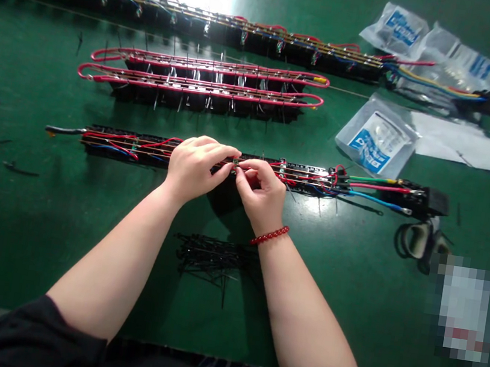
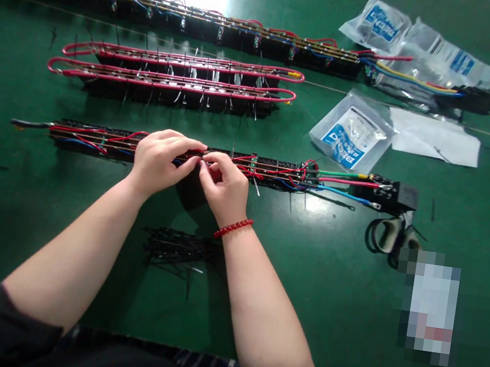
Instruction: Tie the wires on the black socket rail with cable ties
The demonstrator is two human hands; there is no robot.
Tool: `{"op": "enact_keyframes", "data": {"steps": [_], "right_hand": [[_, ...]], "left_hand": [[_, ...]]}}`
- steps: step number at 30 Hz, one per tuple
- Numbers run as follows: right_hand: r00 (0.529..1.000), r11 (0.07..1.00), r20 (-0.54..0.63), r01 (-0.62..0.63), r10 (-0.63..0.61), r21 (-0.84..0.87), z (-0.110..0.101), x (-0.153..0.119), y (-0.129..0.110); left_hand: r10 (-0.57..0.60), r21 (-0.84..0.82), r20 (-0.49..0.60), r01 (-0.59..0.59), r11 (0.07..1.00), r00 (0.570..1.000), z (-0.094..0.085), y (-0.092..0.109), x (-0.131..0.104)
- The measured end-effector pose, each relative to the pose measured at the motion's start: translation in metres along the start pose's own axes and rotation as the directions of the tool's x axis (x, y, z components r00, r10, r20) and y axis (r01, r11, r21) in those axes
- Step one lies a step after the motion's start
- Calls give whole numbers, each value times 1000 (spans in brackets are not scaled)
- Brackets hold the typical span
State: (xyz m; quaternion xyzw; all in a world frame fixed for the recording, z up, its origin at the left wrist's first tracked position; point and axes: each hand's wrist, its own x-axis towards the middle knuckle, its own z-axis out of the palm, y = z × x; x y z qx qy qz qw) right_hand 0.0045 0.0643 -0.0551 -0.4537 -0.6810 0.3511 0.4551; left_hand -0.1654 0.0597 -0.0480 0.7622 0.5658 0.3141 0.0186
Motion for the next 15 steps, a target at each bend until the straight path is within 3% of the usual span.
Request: {"op": "enact_keyframes", "data": {"steps": [15], "right_hand": [[1000, 1000, 8, -3, 3, -23, 0, 1, 1]], "left_hand": [[18, -1, 13, -18, 1000, 1000, -2, 1, 1]]}}
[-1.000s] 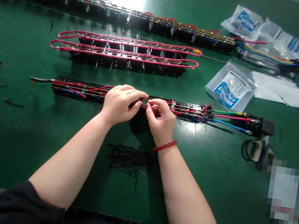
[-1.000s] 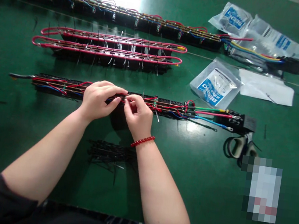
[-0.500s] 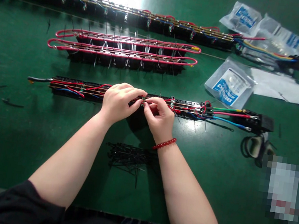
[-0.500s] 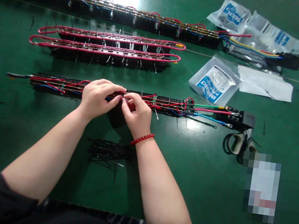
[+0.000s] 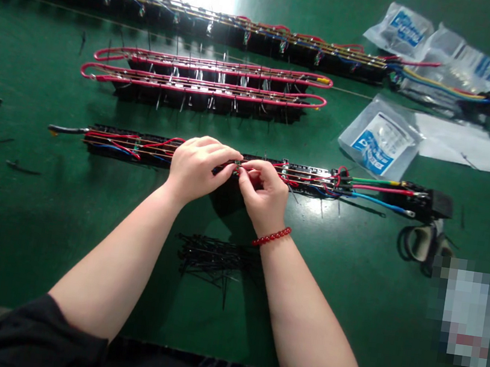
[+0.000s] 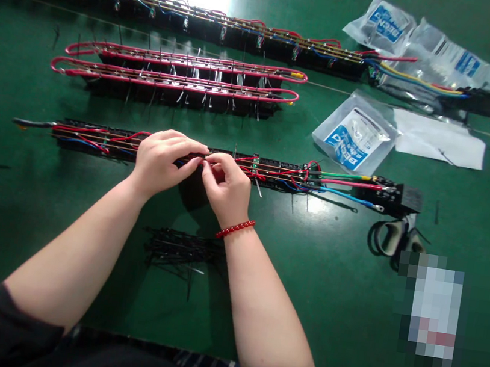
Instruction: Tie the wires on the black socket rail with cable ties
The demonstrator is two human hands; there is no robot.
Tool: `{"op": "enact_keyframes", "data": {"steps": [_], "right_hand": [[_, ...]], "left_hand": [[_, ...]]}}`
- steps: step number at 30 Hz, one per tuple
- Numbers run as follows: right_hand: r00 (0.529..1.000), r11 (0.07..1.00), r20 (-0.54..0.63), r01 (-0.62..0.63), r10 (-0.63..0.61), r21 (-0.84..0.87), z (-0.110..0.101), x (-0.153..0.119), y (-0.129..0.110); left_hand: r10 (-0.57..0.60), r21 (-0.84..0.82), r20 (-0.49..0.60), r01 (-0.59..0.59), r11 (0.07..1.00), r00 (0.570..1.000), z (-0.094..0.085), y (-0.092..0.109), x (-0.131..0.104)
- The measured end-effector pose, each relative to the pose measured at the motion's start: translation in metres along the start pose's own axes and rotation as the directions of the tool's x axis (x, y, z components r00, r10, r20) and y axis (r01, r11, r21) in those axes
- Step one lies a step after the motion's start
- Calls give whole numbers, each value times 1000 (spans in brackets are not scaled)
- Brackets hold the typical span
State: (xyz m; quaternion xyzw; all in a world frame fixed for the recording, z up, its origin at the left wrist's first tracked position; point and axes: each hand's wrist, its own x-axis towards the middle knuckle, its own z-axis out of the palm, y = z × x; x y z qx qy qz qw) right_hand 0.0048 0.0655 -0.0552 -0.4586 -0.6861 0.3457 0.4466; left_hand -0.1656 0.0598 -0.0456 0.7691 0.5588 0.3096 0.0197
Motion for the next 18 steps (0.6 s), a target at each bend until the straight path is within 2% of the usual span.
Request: {"op": "enact_keyframes", "data": {"steps": [18], "right_hand": [[998, 998, -1, -66, 66, 21, -1, -1, -2]], "left_hand": [[-9, -11, 21, 9, 1000, 1000, -1, 0, 0]]}}
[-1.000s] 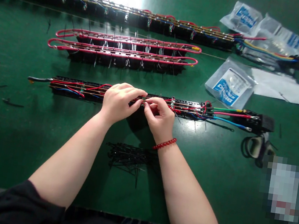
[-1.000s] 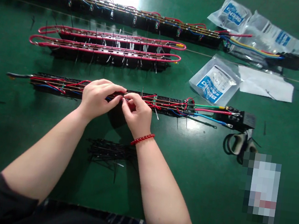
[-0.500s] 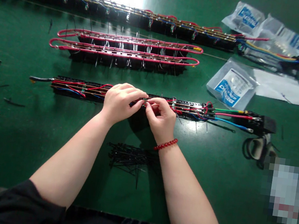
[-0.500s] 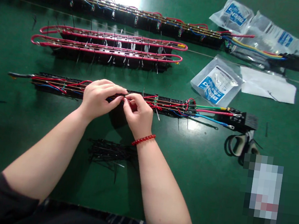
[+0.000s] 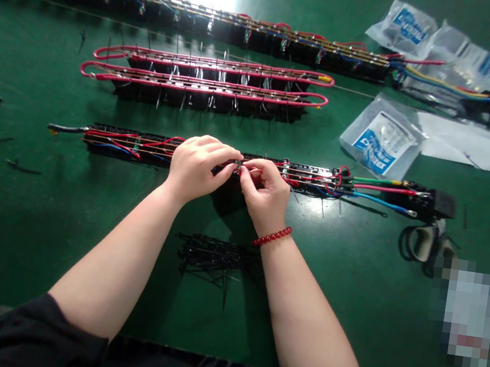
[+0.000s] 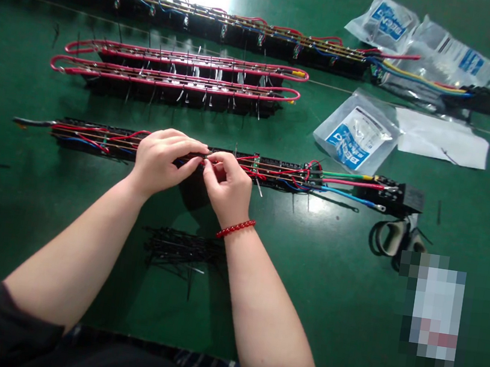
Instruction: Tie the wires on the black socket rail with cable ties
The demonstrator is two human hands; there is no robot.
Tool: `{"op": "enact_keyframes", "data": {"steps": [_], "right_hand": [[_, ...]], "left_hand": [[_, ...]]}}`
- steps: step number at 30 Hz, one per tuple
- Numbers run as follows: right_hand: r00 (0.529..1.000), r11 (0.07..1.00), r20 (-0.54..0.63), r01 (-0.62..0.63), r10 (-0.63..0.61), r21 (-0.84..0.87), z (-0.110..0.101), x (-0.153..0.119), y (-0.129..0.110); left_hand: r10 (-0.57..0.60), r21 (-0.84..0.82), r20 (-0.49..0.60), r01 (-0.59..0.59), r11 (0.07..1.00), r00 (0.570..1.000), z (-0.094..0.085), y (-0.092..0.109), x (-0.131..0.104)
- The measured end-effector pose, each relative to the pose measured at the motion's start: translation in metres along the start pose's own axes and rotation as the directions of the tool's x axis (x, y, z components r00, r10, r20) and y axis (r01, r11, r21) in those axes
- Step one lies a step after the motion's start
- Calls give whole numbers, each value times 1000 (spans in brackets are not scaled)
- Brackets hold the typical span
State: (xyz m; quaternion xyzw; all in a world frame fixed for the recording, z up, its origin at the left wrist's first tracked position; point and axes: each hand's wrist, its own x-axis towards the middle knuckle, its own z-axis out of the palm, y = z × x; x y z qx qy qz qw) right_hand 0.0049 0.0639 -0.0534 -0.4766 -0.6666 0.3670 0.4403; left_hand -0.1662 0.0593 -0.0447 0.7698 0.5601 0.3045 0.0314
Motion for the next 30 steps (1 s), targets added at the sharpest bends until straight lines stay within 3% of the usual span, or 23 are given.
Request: {"op": "enact_keyframes", "data": {"steps": [30], "right_hand": [[1000, 1000, 5, -20, 19, 21, 1, 0, 3]], "left_hand": [[4, -21, 31, -3, 1000, 1000, -4, 2, 0]]}}
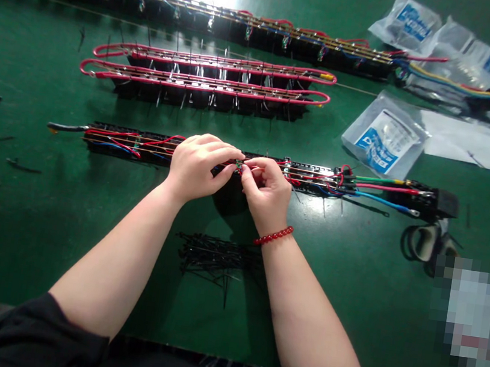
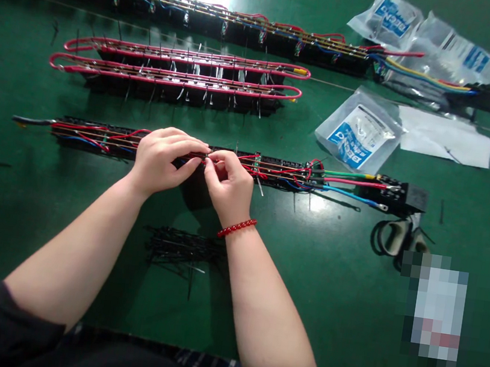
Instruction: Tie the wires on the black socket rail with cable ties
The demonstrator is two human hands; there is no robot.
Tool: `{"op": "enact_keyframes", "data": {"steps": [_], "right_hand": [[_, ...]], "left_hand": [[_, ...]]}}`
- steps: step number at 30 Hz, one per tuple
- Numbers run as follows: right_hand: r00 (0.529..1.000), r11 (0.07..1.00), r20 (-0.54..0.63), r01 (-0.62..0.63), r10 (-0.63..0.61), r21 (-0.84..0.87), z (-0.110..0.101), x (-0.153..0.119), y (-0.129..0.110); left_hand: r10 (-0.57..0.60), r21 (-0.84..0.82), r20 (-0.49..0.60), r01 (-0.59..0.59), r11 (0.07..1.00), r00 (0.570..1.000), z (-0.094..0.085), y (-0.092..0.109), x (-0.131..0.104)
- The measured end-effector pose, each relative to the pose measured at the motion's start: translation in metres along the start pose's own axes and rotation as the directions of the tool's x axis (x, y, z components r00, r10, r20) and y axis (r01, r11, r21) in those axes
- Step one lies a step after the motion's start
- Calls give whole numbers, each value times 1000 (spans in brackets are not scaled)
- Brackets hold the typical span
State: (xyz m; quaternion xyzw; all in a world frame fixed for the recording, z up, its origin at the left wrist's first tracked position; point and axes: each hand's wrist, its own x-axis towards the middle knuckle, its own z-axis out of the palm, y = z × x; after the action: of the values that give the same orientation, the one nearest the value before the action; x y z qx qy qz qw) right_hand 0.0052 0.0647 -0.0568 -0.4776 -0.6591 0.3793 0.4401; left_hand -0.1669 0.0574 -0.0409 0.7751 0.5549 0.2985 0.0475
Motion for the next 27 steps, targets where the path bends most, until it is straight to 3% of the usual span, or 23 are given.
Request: {"op": "enact_keyframes", "data": {"steps": [27], "right_hand": [[1000, 1000, 19, -4, 4, 4, 0, 0, 0]], "left_hand": [[11, 13, 15, -11, 1000, 1000, -1, -1, 0]]}}
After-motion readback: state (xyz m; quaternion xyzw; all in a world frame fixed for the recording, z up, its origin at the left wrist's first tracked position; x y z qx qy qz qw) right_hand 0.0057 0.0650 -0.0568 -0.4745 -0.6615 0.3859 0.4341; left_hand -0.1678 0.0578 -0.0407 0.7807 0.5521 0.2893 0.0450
